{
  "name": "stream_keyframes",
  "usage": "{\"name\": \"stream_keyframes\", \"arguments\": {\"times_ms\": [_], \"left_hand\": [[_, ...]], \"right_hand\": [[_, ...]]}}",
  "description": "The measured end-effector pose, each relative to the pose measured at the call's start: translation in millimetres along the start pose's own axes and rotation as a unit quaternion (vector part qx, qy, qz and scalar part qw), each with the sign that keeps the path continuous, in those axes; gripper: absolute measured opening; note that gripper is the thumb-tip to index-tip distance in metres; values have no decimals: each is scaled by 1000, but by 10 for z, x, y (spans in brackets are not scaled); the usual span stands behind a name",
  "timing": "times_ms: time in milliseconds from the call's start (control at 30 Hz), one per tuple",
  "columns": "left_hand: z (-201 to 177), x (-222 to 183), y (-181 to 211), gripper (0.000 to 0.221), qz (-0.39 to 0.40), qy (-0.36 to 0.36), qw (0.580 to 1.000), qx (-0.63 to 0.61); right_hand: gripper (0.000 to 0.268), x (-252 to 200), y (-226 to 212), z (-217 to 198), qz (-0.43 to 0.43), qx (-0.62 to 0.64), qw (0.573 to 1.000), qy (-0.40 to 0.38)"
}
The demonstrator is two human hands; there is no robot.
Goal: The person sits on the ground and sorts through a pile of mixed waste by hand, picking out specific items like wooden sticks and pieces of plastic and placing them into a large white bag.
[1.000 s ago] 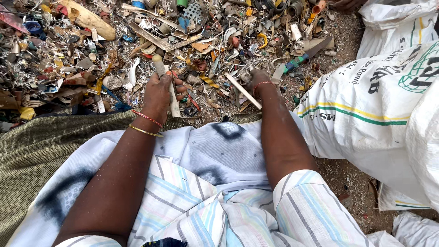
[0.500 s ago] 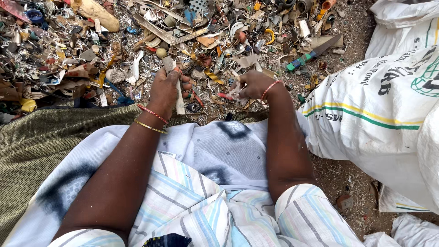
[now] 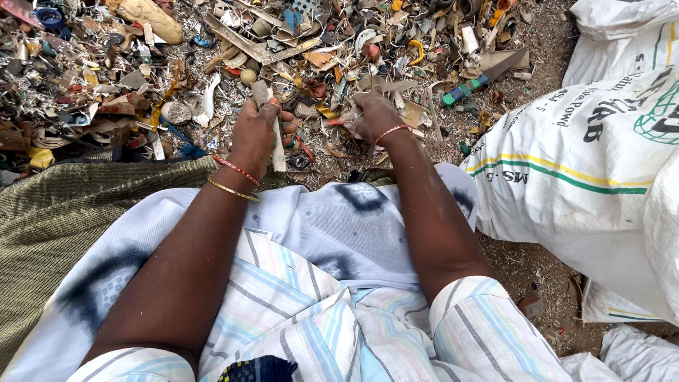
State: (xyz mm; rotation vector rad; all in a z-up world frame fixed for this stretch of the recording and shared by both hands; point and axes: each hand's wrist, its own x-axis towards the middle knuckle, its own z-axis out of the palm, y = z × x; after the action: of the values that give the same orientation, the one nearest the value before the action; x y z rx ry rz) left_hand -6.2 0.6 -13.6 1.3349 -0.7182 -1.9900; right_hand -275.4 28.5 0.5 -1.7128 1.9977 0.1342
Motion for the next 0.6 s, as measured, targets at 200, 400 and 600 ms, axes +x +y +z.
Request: {"name": "stream_keyframes", "arguments": {"times_ms": [200,400,600], "left_hand": [[-4,-2,26,21,6,-8,1000,-18],[-9,-12,38,22,4,-6,1000,-3],[15,-55,56,22,9,-17,1000,-25]], "right_hand": [[59,-130,-753,226,57,-59,994,-74],[51,69,-295,37,-49,-26,998,-30],[51,-86,534,-534,157,189,969,-16]]}}
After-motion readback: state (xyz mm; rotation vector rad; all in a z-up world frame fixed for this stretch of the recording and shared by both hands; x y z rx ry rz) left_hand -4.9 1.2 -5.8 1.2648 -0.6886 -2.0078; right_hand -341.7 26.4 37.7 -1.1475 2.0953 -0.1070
